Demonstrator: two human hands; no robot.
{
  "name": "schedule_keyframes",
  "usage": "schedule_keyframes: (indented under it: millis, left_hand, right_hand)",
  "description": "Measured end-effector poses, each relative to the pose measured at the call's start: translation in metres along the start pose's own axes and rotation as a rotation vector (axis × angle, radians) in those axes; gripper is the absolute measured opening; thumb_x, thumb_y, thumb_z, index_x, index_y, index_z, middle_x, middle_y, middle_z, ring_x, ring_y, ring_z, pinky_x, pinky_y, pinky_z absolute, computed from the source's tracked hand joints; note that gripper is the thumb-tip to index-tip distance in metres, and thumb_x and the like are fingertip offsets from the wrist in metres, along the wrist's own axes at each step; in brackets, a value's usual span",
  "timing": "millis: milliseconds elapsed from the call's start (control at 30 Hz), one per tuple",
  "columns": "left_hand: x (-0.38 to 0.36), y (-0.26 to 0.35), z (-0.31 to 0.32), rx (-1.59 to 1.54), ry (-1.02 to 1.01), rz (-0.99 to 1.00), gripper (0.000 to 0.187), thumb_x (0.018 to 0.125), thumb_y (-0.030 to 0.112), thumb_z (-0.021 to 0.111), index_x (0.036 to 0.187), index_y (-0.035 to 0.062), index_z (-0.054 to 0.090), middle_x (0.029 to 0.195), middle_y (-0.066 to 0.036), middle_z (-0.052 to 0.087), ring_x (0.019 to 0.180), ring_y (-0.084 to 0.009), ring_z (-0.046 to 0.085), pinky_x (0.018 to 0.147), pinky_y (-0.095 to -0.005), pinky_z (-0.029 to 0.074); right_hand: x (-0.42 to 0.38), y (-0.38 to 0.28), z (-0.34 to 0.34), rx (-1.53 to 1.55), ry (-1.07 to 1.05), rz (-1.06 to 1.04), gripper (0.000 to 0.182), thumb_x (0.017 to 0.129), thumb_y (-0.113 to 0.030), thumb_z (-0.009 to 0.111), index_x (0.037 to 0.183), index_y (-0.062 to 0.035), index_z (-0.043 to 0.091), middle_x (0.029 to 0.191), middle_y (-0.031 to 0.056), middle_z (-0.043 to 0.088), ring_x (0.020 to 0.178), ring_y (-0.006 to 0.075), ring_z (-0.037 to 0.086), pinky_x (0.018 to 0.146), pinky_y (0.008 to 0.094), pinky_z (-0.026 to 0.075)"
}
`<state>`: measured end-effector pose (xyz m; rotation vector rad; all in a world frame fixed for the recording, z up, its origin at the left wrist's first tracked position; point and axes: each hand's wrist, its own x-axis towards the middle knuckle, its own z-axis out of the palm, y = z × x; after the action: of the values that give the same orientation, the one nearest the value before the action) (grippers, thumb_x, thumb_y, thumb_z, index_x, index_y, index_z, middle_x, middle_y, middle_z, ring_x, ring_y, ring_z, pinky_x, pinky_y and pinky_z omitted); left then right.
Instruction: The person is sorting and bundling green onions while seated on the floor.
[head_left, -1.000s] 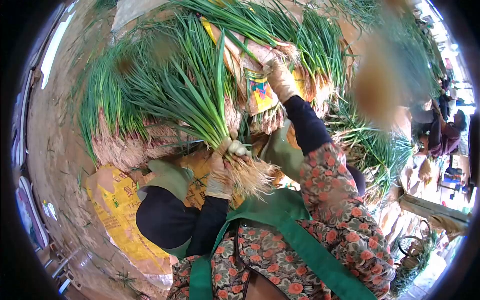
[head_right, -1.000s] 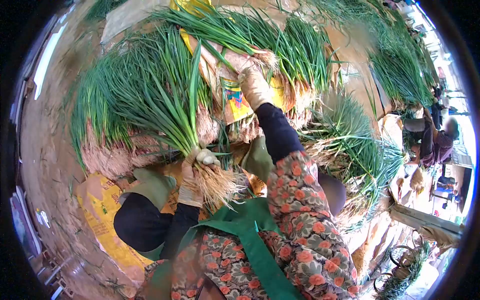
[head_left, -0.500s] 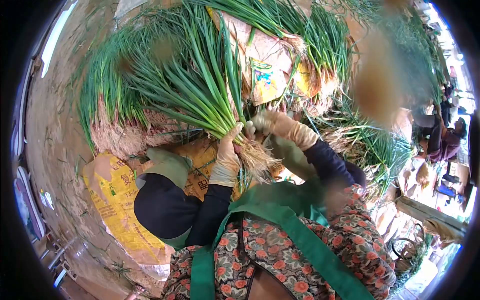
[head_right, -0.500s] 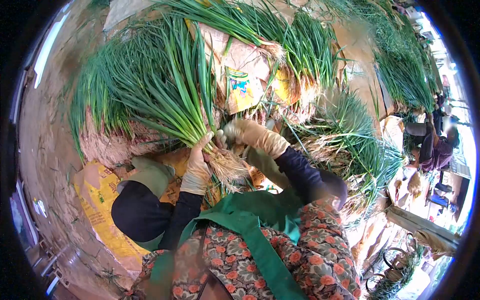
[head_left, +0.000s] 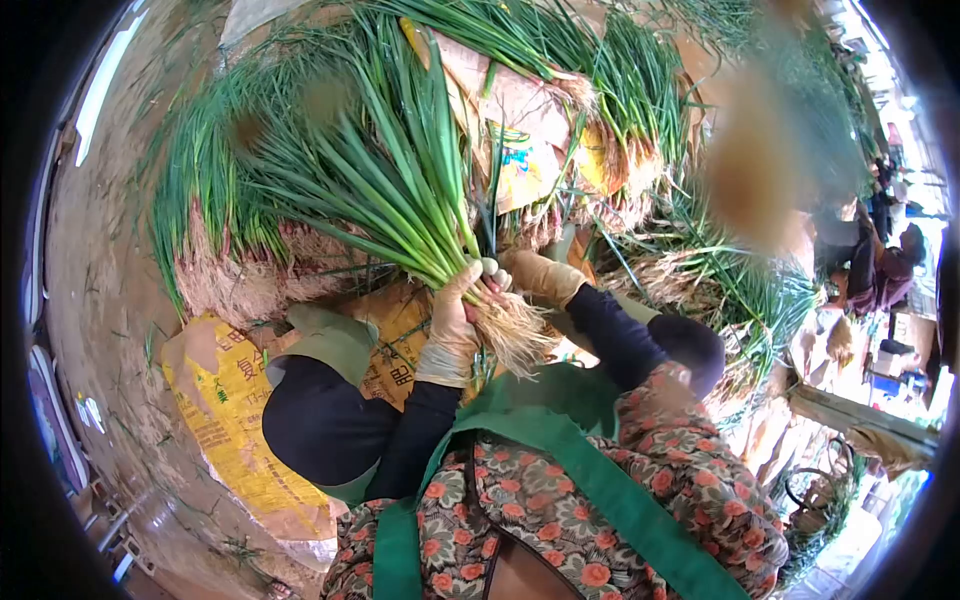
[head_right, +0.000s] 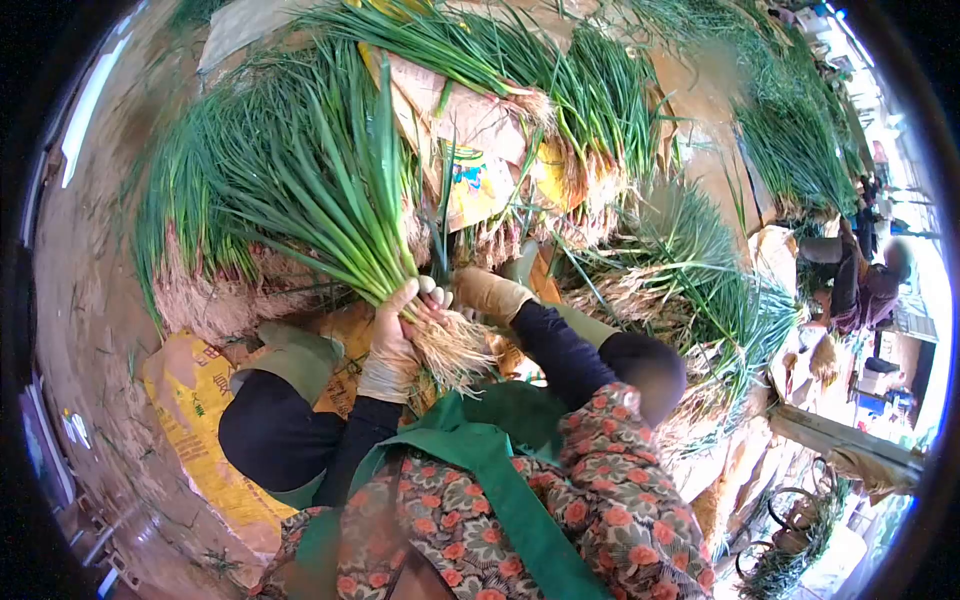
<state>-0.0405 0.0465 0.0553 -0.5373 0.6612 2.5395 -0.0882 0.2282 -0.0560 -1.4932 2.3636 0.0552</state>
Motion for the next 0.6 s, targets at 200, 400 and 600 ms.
schedule_keyframes:
  millis: [200, 400, 600]
  left_hand:
    - [0.002, 0.009, -0.009, -0.234, -0.022, -0.019, 0.032, 0.083, 0.031, 0.058, 0.090, 0.0002, 0.057, 0.073, -0.008, 0.057, 0.083, -0.0214, 0.060, 0.077, -0.0381, 0.050]
    - [0.022, 0.006, -0.022, -0.332, -0.184, -0.031, 0.023, 0.083, 0.021, 0.058, 0.098, 0.0047, 0.054, 0.071, -0.003, 0.053, 0.075, -0.0228, 0.056, 0.079, -0.0442, 0.045]
    - [0.025, 0.011, -0.017, -0.357, 0.058, -0.085, 0.020, 0.083, 0.020, 0.058, 0.087, 0.0002, 0.056, 0.075, -0.011, 0.061, 0.081, -0.0258, 0.060, 0.084, -0.0382, 0.047]
  right_hand:
    - [-0.021, 0.135, -0.071, 0.321, 0.574, 0.828, 0.012, 0.081, -0.013, 0.049, 0.084, -0.0065, 0.059, 0.073, 0.0147, 0.060, 0.073, 0.0232, 0.061, 0.061, 0.0271, 0.048]
    - [0.005, 0.249, -0.094, -0.230, 0.733, 1.048, 0.026, 0.072, -0.022, 0.053, 0.089, -0.0038, 0.060, 0.097, 0.0221, 0.059, 0.092, 0.0326, 0.056, 0.083, 0.0371, 0.043]
    - [0.020, 0.232, -0.094, 0.075, 0.477, 0.999, 0.023, 0.078, -0.024, 0.055, 0.093, -0.0077, 0.060, 0.082, 0.0127, 0.063, 0.074, 0.0288, 0.061, 0.065, 0.0376, 0.047]
